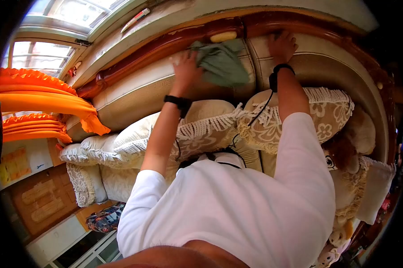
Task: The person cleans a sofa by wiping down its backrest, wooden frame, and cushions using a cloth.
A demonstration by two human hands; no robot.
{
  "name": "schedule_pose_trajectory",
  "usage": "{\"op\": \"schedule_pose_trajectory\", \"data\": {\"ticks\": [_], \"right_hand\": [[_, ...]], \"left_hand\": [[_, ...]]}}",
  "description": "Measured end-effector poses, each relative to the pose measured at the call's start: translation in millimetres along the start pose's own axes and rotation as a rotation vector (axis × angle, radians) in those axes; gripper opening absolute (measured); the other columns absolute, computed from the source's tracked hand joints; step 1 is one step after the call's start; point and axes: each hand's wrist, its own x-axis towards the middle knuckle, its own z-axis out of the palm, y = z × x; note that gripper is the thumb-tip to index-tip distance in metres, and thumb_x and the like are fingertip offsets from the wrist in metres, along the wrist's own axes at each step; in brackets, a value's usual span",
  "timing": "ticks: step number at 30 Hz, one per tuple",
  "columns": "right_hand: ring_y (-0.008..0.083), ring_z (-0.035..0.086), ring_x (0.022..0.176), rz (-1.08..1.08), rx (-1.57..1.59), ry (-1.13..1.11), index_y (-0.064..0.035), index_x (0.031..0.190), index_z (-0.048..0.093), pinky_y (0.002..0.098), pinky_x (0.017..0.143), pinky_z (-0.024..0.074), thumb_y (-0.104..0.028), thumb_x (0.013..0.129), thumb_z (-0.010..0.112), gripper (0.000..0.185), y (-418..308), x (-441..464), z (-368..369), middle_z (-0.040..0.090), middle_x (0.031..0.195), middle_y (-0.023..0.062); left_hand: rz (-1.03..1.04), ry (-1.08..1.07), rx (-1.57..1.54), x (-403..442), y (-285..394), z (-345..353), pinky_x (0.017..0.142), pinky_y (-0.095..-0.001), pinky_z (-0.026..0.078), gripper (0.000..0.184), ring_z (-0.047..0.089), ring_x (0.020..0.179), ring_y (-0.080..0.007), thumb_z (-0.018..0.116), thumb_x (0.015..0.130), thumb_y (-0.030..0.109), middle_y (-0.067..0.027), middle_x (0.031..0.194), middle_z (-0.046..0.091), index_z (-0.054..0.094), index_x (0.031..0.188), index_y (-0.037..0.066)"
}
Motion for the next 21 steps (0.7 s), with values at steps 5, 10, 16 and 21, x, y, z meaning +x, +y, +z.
{"op": "schedule_pose_trajectory", "data": {"ticks": [5,10,16,21], "right_hand": [[0.0387,0.048,0.118,-0.019,0.014,0.063,-0.0040,0.134,0.045,0.0568,0.096,0.0362,-0.053,0.091,0.047,0.065,2.3,-2.1,-0.2,0.048,0.136,0.0175],[0.0391,0.047,0.120,-0.016,0.078,0.080,-0.0057,0.134,0.046,0.0565,0.097,0.0365,-0.049,0.092,0.048,0.061,2.7,-0.6,-2.1,0.047,0.138,0.0172],[0.0380,0.048,0.120,-0.024,0.067,0.179,-0.0063,0.132,0.047,0.0565,0.095,0.0367,-0.046,0.091,0.048,0.057,3.9,-1.0,11.8,0.049,0.136,0.0155],[0.0367,0.052,0.110,0.011,0.006,0.053,-0.0053,0.122,0.053,0.0541,0.088,0.0389,-0.043,0.087,0.051,0.051,4.6,1.2,8.1,0.053,0.129,0.0153]], "left_hand": [[-0.188,-0.128,0.142,-20.3,-58.6,-29.9,0.106,-0.0741,0.011,0.068,0.037,0.137,-0.0320,0.067,0.076,0.038,-0.0093,0.143,0.047,0.048,0.137,0.016],[-0.347,-0.137,0.164,-29.5,-76.2,-32.6,0.106,-0.0679,0.020,0.058,0.045,0.130,-0.0367,0.057,0.079,0.037,-0.0197,0.128,0.057,0.055,0.128,0.006],[-0.010,-0.103,0.190,8.3,54.6,-11.0,0.075,-0.0495,0.049,0.050,0.063,0.089,-0.0354,0.063,0.077,0.046,-0.0222,0.097,0.064,0.064,0.097,0.000],[0.212,-0.009,0.189,36.6,180.4,26.4,0.086,-0.0469,0.043,0.049,0.058,0.096,-0.0363,0.064,0.076,0.045,-0.0201,0.101,0.062,0.063,0.099,0.001]]}}
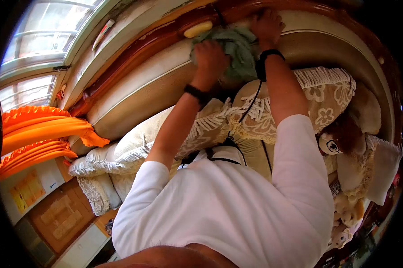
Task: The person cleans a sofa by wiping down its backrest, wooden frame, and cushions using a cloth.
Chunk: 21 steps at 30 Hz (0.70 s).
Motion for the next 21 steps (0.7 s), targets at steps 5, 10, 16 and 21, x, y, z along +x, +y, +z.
{"op": "schedule_pose_trajectory", "data": {"ticks": [5,10,16,21], "right_hand": [[0.0363,0.052,0.109,0.016,0.047,-0.109,-0.0051,0.117,0.055,0.0539,0.088,0.0402,-0.041,0.087,0.050,0.047,-0.4,3.0,-4.9,0.055,0.123,0.0146],[0.0385,0.053,0.109,-0.032,0.150,0.009,-0.0046,0.121,0.053,0.0531,0.095,0.0393,-0.041,0.090,0.051,0.048,-11.2,-3.2,-33.2,0.054,0.123,0.0177],[0.0377,0.043,0.125,-0.024,0.108,-0.072,-0.0013,0.132,0.046,0.0526,0.103,0.0350,-0.046,0.094,0.048,0.059,-19.5,-6.1,-46.8,0.045,0.138,0.0193],[0.0372,0.024,0.141,0.099,0.073,-0.599,-0.0017,0.150,0.022,0.0538,0.114,0.0197,-0.054,0.091,0.050,0.084,-59.6,-16.5,-97.7,0.018,0.157,0.0172]], "left_hand": [[0.014,-0.017,-0.231,4.2,-21.0,3.1,0.094,-0.0514,0.041,0.053,0.056,0.105,-0.0382,0.066,0.076,0.039,-0.0216,0.108,0.061,0.059,0.111,0.000],[-0.169,0.029,-0.375,-71.7,-105.1,-21.1,0.097,-0.0507,0.037,0.053,0.052,0.116,-0.0335,0.065,0.077,0.030,-0.0175,0.114,0.062,0.056,0.122,0.004],[-0.692,-0.136,-0.320,-171.2,-252.5,-8.6,0.102,-0.0561,0.032,0.061,0.047,0.125,-0.0352,0.055,0.083,0.036,-0.0200,0.133,0.054,0.047,0.133,0.003],[-1.204,-0.099,-0.359,-229.6,-326.9,12.5,0.112,-0.0560,0.020,0.068,0.025,0.142,-0.0347,0.052,0.087,0.041,-0.0196,0.149,0.035,0.039,0.142,0.003]]}}
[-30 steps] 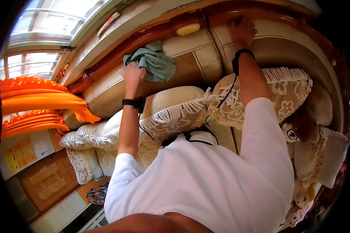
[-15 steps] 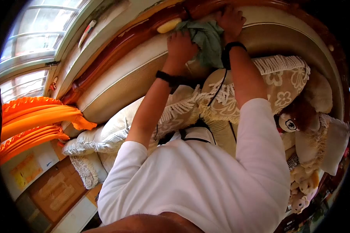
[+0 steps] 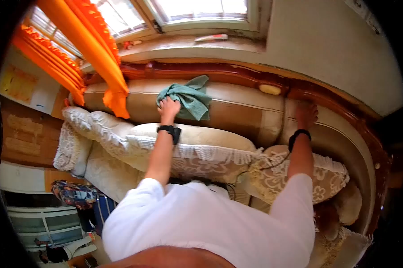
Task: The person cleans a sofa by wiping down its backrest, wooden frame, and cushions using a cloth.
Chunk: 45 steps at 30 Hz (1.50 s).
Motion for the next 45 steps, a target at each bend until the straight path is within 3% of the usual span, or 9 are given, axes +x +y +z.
{"op": "schedule_pose_trajectory", "data": {"ticks": [2,5,10,15,17,21,27,33,45], "right_hand": [[0.0397,0.014,0.144,0.040,-0.011,0.060,-0.0019,0.151,0.019,0.0563,0.115,0.0151,-0.059,0.088,0.051,0.091,-0.2,49.7,100.3,0.008,0.160,0.0164],[0.0417,0.019,0.143,-0.442,-0.019,-0.494,-0.0075,0.152,0.021,0.0575,0.115,0.0172,-0.056,0.086,0.055,0.089,-72.3,-0.6,119.4,0.016,0.157,0.0231],[0.0536,0.023,0.137,-0.877,-0.068,-0.710,-0.0071,0.153,0.011,0.0602,0.112,0.0179,-0.059,0.084,0.058,0.099,-189.2,-172.8,55.7,0.013,0.152,0.0360],[0.0609,0.023,0.133,-0.596,-0.271,-0.548,-0.0047,0.152,-0.007,0.0608,0.111,0.0175,-0.059,0.079,0.065,0.116,-248.0,-234.2,99.2,0.010,0.148,0.0437],[0.0599,0.022,0.135,-0.666,-0.388,-0.188,-0.0042,0.152,-0.008,0.0599,0.112,0.0156,-0.062,0.076,0.067,0.121,-257.8,-245.9,122.0,0.009,0.149,0.0425],[0.0565,0.012,0.139,-0.699,-0.253,-0.287,-0.0155,0.154,-0.002,0.0576,0.113,0.0162,-0.063,0.061,0.080,0.132,-260.8,-212.6,124.5,0.011,0.149,0.0412],[0.0484,0.020,0.140,-0.604,-0.023,-0.310,-0.0159,0.150,0.022,0.0516,0.113,0.0247,-0.042,0.054,0.091,0.121,-275.5,-211.2,116.8,0.025,0.151,0.0283],[0.0369,0.025,0.143,-0.863,0.158,-0.484,-0.0150,0.146,0.034,0.0389,0.116,0.0250,-0.025,0.065,0.083,0.095,-335.6,-301.0,138.3,0.027,0.153,0.0228],[0.0327,0.033,0.139,-0.742,-0.136,-0.350,-0.0159,0.144,0.040,0.0584,0.110,0.0284,-0.040,0.078,0.067,0.075,-485.6,-410.6,172.2,0.037,0.149,0.0201]], "left_hand": [[-0.001,-0.007,-0.050,-7.3,1.0,5.7,0.113,-0.0575,0.017,0.073,0.016,0.145,-0.0368,0.054,0.086,0.043,-0.0226,0.154,0.026,0.036,0.144,0.002],[0.043,-0.080,-0.050,-20.4,22.4,5.1,0.113,-0.0587,0.015,0.075,0.015,0.144,-0.0394,0.057,0.084,0.042,-0.0257,0.152,0.026,0.036,0.143,0.001],[0.563,-0.072,-0.037,-48.6,45.9,41.8,0.114,-0.0587,0.015,0.079,0.020,0.143,-0.0415,0.063,0.076,0.039,-0.0278,0.149,0.031,0.039,0.141,0.001],[0.712,-0.179,-0.089,7.7,17.8,21.2,0.113,-0.0596,0.016,0.077,0.033,0.139,-0.0323,0.064,0.076,0.044,-0.0190,0.145,0.042,0.042,0.142,0.010],[0.689,-0.326,-0.289,43.6,-6.4,17.7,0.112,-0.0606,0.018,0.072,0.038,0.136,-0.0296,0.065,0.076,0.046,-0.0148,0.143,0.046,0.047,0.139,0.013],[0.787,-0.362,-0.238,40.0,-38.5,-23.5,0.108,-0.0591,0.029,0.063,0.044,0.131,-0.0289,0.062,0.083,0.043,-0.0143,0.141,0.048,0.047,0.139,0.017],[0.864,-0.242,-0.224,52.1,-62.8,-7.7,0.111,-0.0661,0.013,0.061,0.042,0.133,-0.0271,0.060,0.084,0.039,-0.0113,0.138,0.051,0.046,0.139,0.018],[0.623,-0.146,-0.035,163.0,-148.4,-50.5,0.111,-0.0684,0.012,0.063,0.037,0.135,-0.0338,0.055,0.084,0.040,-0.0136,0.143,0.046,0.044,0.139,0.011],[0.666,-0.334,-0.164,315.4,-258.1,-103.1,0.111,-0.0445,0.030,0.080,0.040,0.133,-0.0372,0.065,0.081,0.047,-0.0188,0.150,0.036,0.037,0.145,0.008]]}}
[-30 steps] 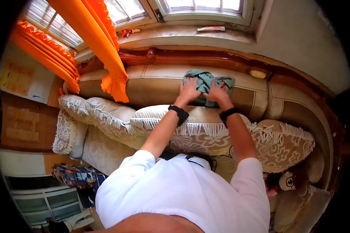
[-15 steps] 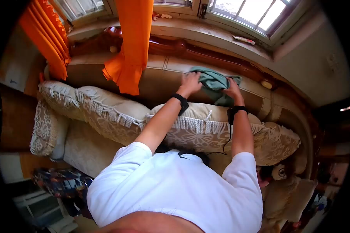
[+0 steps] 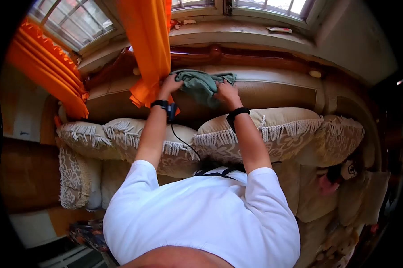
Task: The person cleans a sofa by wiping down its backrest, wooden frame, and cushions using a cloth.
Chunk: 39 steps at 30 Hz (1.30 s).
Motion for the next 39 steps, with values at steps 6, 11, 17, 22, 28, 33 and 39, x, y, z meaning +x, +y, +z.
{"op": "schedule_pose_trajectory", "data": {"ticks": [6,11,17,22,28,33,39], "right_hand": [[0.0318,0.034,0.139,0.149,0.081,0.139,-0.0122,0.141,0.043,0.0561,0.112,0.0258,-0.039,0.084,0.063,0.066,-17.7,11.6,14.4,0.039,0.147,0.0189],[0.0370,0.049,0.125,0.153,-0.068,0.190,-0.0093,0.128,0.058,0.0565,0.104,0.0343,-0.035,0.082,0.063,0.053,-40.7,42.7,2.0,0.051,0.137,0.0195],[0.0382,0.057,0.115,0.201,-0.551,0.127,-0.0027,0.117,0.067,0.0585,0.096,0.0392,-0.022,0.092,0.049,0.036,-111.5,78.2,33.4,0.063,0.122,0.0200],[0.0312,0.064,0.099,0.045,-0.489,0.306,-0.0064,0.103,0.070,0.0486,0.087,0.0468,-0.020,0.087,0.053,0.028,-69.8,75.5,29.1,0.069,0.104,0.0157],[0.0288,0.063,0.083,-0.074,-0.306,0.816,-0.0072,0.085,0.063,0.0394,0.075,0.0503,-0.010,0.076,0.057,0.011,-38.2,96.5,30.2,0.063,0.086,0.0112],[0.0300,0.064,0.086,-0.053,-0.313,0.691,-0.0069,0.088,0.064,0.0412,0.073,0.0514,-0.007,0.076,0.057,0.014,-41.3,105.6,17.1,0.063,0.089,0.0122],[0.0406,0.063,0.089,0.111,-0.005,0.380,0.0010,0.102,0.060,0.0478,0.077,0.0529,-0.026,0.081,0.060,0.034,-99.7,113.2,20.6,0.063,0.102,0.0252]], "left_hand": [[0.175,0.210,0.017,-12.5,-62.1,-31.2,0.097,-0.0461,0.039,0.050,0.048,0.116,-0.0359,0.070,0.079,0.039,-0.0193,0.114,0.055,0.053,0.112,0.005],[0.140,0.631,0.342,-16.2,-100.8,-41.2,0.094,-0.0476,0.039,0.041,0.050,0.111,-0.0356,0.068,0.079,0.032,-0.0168,0.109,0.056,0.054,0.107,0.006],[-0.055,0.734,0.403,-28.1,-85.0,-43.4,0.092,-0.0507,0.041,0.041,0.053,0.107,-0.0360,0.063,0.082,0.029,-0.0198,0.108,0.057,0.054,0.113,0.003],[-0.151,0.947,0.535,-6.6,-89.6,-29.7,0.084,-0.0484,0.045,0.033,0.057,0.098,-0.0380,0.061,0.082,0.031,-0.0205,0.097,0.060,0.059,0.099,0.003],[-0.238,0.762,0.400,-7.2,-70.6,-41.1,0.086,-0.0514,0.044,0.032,0.053,0.103,-0.0391,0.062,0.080,0.029,-0.0191,0.101,0.057,0.055,0.097,0.003],[-0.205,0.825,0.409,-0.2,-86.8,-28.7,0.086,-0.0513,0.044,0.030,0.053,0.105,-0.0375,0.062,0.079,0.028,-0.0186,0.107,0.055,0.056,0.098,0.005],[-0.267,0.754,0.362,4.3,-97.0,-27.2,0.088,-0.0526,0.042,0.034,0.051,0.109,-0.0374,0.060,0.082,0.033,-0.0166,0.109,0.054,0.056,0.101,0.006]]}}
